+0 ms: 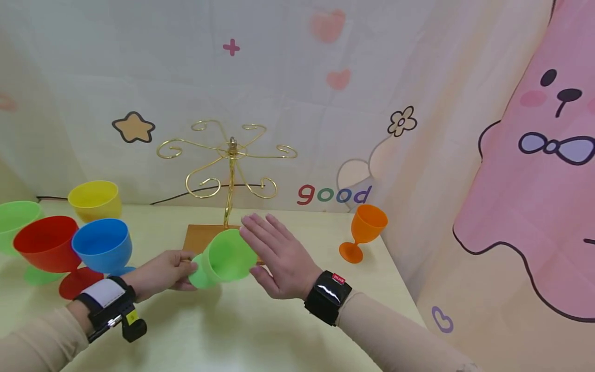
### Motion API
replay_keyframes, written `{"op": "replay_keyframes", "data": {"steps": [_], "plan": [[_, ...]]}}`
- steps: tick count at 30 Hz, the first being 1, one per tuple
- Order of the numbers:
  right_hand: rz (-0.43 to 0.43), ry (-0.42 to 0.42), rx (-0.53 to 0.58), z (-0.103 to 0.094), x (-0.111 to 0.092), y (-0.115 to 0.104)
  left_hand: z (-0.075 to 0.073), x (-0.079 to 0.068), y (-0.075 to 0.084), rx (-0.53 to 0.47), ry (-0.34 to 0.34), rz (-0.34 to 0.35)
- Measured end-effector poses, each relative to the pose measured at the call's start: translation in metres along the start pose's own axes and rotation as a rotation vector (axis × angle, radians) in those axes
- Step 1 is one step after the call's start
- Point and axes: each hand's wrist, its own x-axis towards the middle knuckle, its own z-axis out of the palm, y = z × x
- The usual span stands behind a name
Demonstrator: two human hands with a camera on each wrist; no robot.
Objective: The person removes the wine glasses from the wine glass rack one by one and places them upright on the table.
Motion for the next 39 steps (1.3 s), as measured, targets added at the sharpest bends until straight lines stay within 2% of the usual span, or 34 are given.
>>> {"op": "replay_keyframes", "data": {"steps": [7, 14, 25, 32, 34, 35, 37, 39], "plan": [[-0.094, -0.014, -0.009, 0.003, 0.005, -0.006, 0.006, 0.001, -0.003, -0.017, 0.015, -0.028], [-0.116, -0.067, 0.035, 0.009, 0.006, -0.009, 0.01, 0.0, -0.005, -0.042, 0.012, -0.029], [-0.026, -0.081, 0.076, 0.016, 0.003, -0.014, 0.012, -0.001, -0.005, -0.047, 0.01, -0.036], [0.037, -0.12, 0.094, 0.016, 0.003, -0.017, 0.016, 0.001, -0.007, -0.028, 0.02, -0.038], [0.053, -0.129, 0.072, 0.015, 0.003, -0.017, 0.019, 0.002, -0.007, 0.012, 0.043, -0.015], [0.068, -0.135, 0.06, 0.014, 0.002, -0.016, 0.021, 0.002, -0.007, 0.071, 0.062, 0.009], [0.118, -0.145, 0.032, 0.009, -0.001, -0.014, 0.025, 0.002, -0.006, 0.245, 0.108, 0.075], [0.206, -0.161, 0.006, 0.002, -0.008, -0.01, 0.03, 0.001, -0.005, 0.473, 0.172, 0.156]]}}
